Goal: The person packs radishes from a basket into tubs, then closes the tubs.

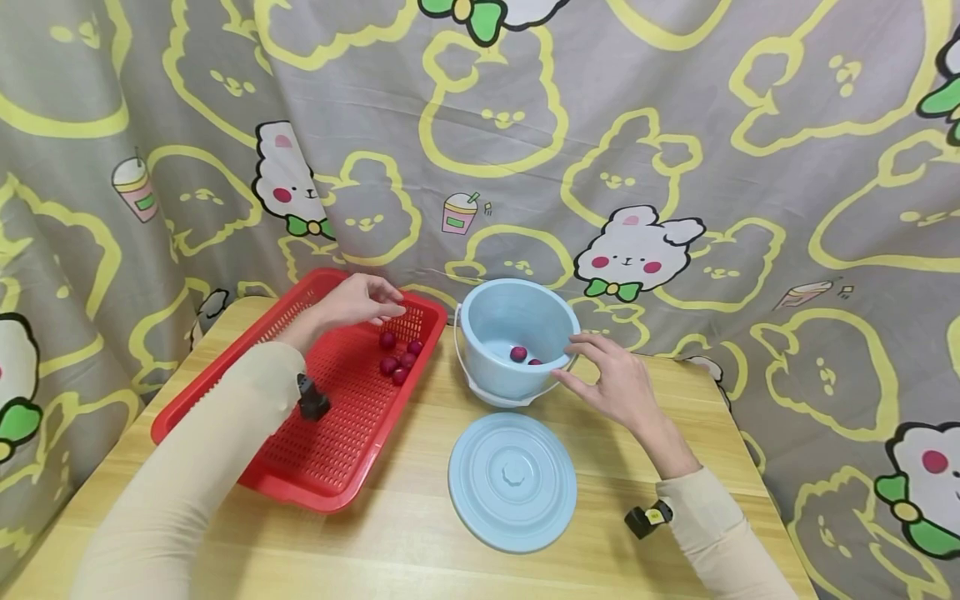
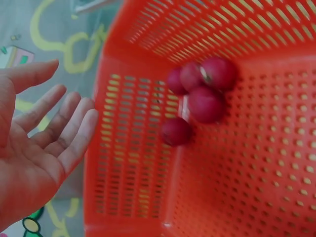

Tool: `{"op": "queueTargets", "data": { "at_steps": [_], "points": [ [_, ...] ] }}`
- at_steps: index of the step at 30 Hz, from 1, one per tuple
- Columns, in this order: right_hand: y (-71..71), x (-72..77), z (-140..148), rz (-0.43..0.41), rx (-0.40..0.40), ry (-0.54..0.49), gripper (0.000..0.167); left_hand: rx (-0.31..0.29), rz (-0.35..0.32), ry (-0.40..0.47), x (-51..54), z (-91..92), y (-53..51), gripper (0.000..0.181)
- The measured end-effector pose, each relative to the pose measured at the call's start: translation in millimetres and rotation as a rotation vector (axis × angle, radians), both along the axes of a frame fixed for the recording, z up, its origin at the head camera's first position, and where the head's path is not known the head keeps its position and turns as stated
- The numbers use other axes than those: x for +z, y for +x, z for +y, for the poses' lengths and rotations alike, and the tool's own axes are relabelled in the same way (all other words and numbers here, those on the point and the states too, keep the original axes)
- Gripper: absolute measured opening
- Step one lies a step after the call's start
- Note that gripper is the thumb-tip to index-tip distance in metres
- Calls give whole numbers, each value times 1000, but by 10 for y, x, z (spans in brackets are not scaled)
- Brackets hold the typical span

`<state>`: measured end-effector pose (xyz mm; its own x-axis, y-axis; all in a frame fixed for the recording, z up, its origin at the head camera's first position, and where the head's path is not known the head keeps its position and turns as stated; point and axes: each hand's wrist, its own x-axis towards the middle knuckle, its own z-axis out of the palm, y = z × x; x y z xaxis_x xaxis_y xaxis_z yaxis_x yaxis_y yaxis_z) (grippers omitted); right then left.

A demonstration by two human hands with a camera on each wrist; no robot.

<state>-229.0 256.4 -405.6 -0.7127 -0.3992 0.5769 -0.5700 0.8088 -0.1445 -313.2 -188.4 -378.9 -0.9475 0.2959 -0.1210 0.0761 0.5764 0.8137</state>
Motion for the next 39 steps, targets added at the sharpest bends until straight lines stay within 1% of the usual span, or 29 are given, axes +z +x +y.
{"op": "queueTargets", "data": {
  "at_steps": [7, 12, 19, 23, 29, 34, 39],
  "points": [
    [-1, 6, 2, 3, 4, 1, 41, 22, -6, -39, -167, -74, -26, 36],
    [-6, 8, 4, 4, 6, 2, 42, 23, -5, -63, -246, -108, -29, 38],
    [-8, 8, 7, 9, 7, -2, 42, 12, -14, -57, -348, -144, -41, 39],
    [-6, 5, 1, 9, 10, -2, 41, 26, -40, -63, -414, -166, -40, 41],
    [-4, 1, -7, 1, 6, 1, 42, 60, -108, -55, -520, -222, -43, 45],
    [-3, -2, -5, -8, 1, 2, 42, 73, -155, -40, -571, -265, -47, 51],
    [-3, 5, -7, -5, -2, 4, 42, 92, -180, -32, -620, -278, -67, 52]
  ]
}}
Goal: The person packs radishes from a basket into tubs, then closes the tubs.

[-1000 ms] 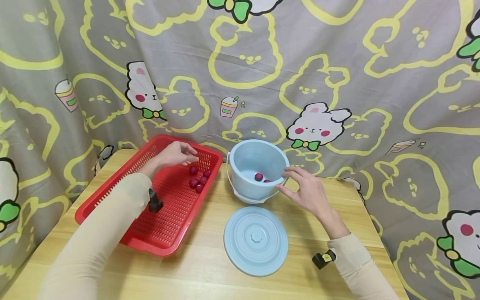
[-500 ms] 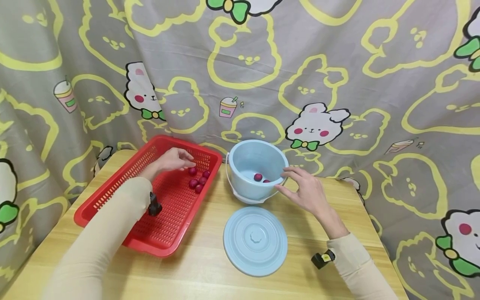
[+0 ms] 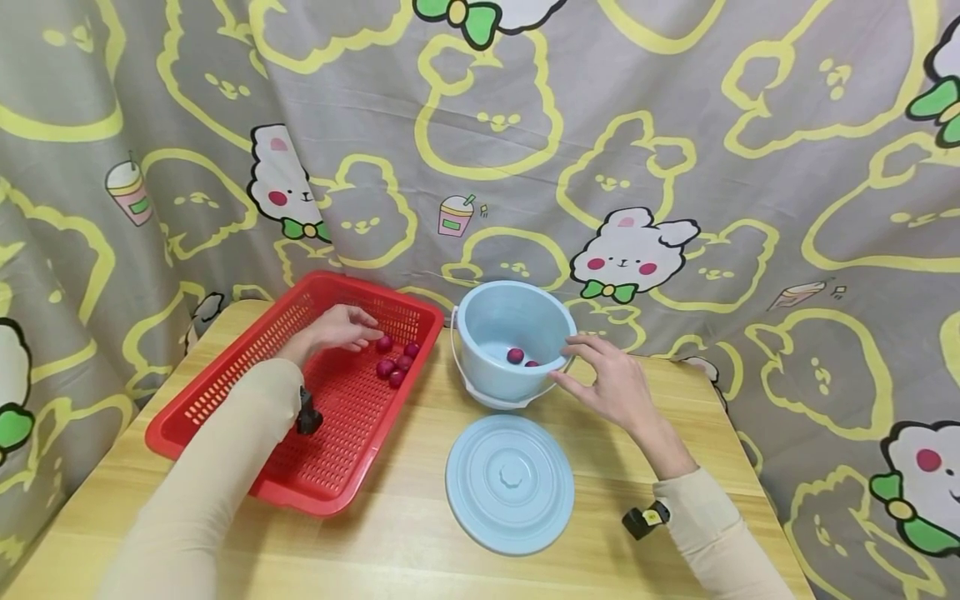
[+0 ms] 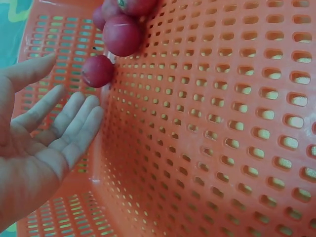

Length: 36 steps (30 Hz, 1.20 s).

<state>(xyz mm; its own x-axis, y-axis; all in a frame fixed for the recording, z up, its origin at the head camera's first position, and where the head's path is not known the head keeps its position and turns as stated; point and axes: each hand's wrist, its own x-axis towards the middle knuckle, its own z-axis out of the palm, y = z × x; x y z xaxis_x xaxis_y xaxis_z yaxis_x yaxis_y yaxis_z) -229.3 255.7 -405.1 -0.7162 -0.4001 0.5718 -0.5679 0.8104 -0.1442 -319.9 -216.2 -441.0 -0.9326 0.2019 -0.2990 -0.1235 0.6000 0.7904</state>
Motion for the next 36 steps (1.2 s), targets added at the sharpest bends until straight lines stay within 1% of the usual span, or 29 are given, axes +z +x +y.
{"op": "queueTargets", "data": {
  "at_steps": [10, 12, 24, 36],
  "points": [
    [-4, -8, 5, -1, 0, 2, 43, 7, -17, 35, -81, 20, -2, 54],
    [-5, -7, 5, -1, 2, 2, 43, 1, -21, 40, -94, 24, -3, 55],
    [3, -1, 2, -5, -5, 3, 42, 4, -38, 41, -159, 42, -24, 56],
    [1, -6, 10, -4, -3, 0, 42, -15, -39, 46, -172, 65, -42, 53]
  ]
}}
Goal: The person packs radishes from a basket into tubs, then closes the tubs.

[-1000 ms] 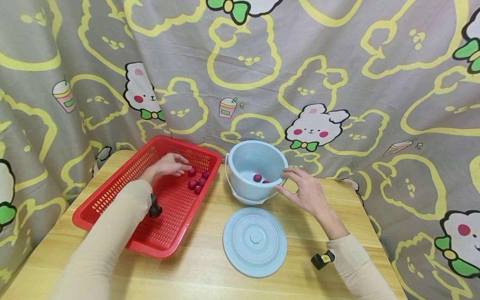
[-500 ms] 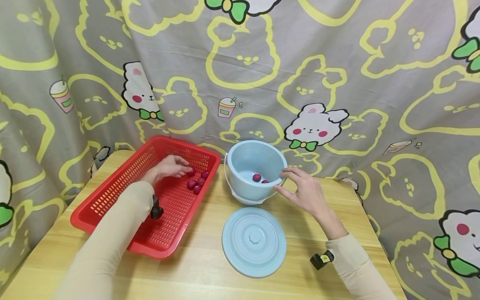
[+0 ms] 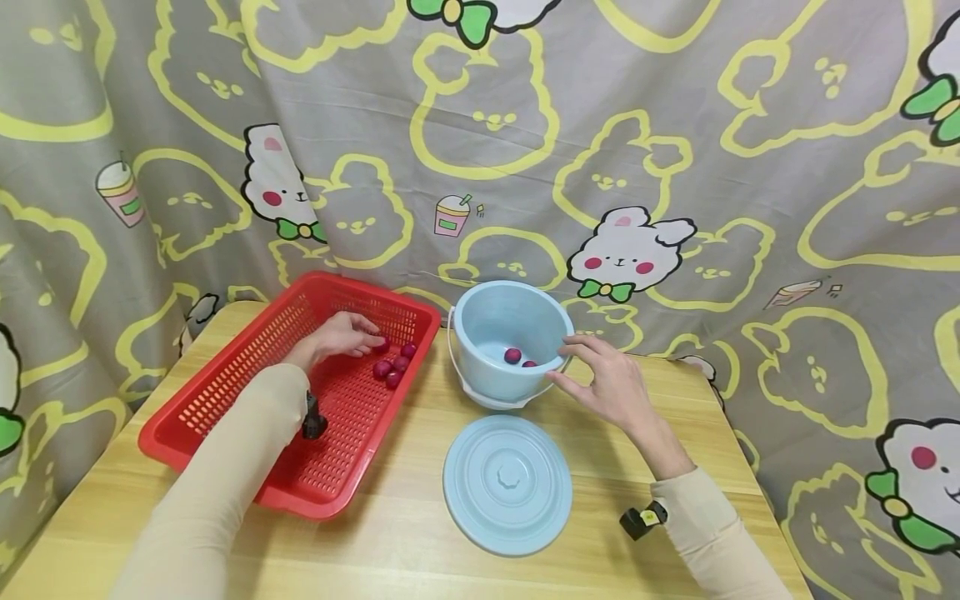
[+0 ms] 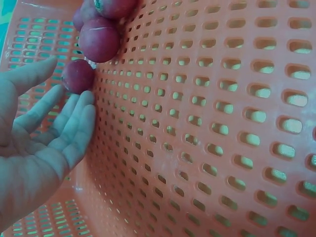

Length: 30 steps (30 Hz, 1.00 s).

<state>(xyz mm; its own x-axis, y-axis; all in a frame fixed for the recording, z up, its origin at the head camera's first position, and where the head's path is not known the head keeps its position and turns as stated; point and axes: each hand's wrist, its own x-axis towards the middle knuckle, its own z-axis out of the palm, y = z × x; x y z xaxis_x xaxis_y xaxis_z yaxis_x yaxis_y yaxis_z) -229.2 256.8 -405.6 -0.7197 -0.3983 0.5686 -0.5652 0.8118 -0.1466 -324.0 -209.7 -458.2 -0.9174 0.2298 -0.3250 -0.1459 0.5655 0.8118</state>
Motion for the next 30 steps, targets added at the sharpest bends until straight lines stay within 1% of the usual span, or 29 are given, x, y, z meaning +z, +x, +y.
{"op": "queueTargets", "data": {
  "at_steps": [14, 21, 27, 30],
  "points": [
    [-3, -1, -11, 11, 9, -3, 42, 2, 9, -1, -40, 19, -32, 47],
    [-5, -5, -10, 6, 5, -4, 41, -6, -17, -12, -21, 43, -15, 48],
    [0, -7, -5, 3, 5, -3, 41, 1, -5, -21, -12, 84, -13, 47],
    [0, -5, -7, 3, 9, -6, 41, 16, 2, -36, -24, 102, -27, 44]
  ]
}}
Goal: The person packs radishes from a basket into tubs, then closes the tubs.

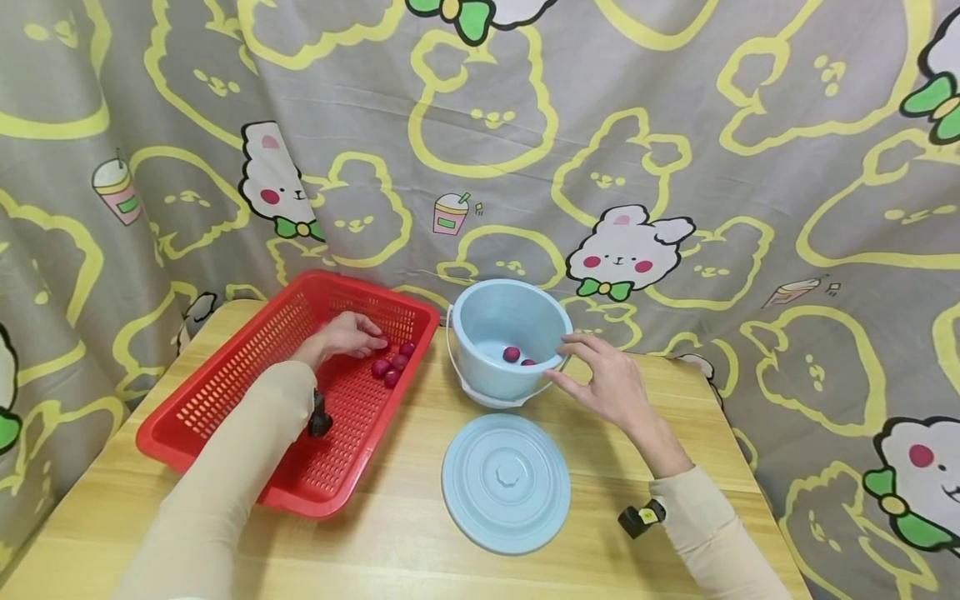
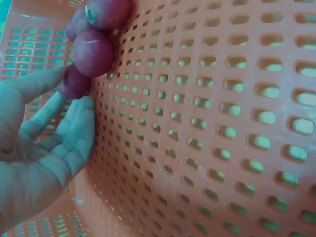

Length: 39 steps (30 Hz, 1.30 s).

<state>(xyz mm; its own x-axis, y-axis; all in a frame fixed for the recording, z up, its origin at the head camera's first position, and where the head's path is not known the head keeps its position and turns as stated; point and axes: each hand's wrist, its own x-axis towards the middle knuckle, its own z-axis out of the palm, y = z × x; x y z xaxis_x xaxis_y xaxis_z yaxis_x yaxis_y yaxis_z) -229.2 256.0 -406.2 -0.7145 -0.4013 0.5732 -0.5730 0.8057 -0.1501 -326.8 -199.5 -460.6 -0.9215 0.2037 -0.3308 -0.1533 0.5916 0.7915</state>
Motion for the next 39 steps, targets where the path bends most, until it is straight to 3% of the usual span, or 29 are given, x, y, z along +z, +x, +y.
{"op": "queueTargets", "data": {
  "at_steps": [22, 39],
  "points": [
    [-1, 0, 0, -6, -4, -1, 42, 21, 11, -17, -31, 25, -16, 32],
    [3, 1, -8, -5, -4, -10, 42, 22, 23, 13, 142, -104, 59, 41]
  ]
}}
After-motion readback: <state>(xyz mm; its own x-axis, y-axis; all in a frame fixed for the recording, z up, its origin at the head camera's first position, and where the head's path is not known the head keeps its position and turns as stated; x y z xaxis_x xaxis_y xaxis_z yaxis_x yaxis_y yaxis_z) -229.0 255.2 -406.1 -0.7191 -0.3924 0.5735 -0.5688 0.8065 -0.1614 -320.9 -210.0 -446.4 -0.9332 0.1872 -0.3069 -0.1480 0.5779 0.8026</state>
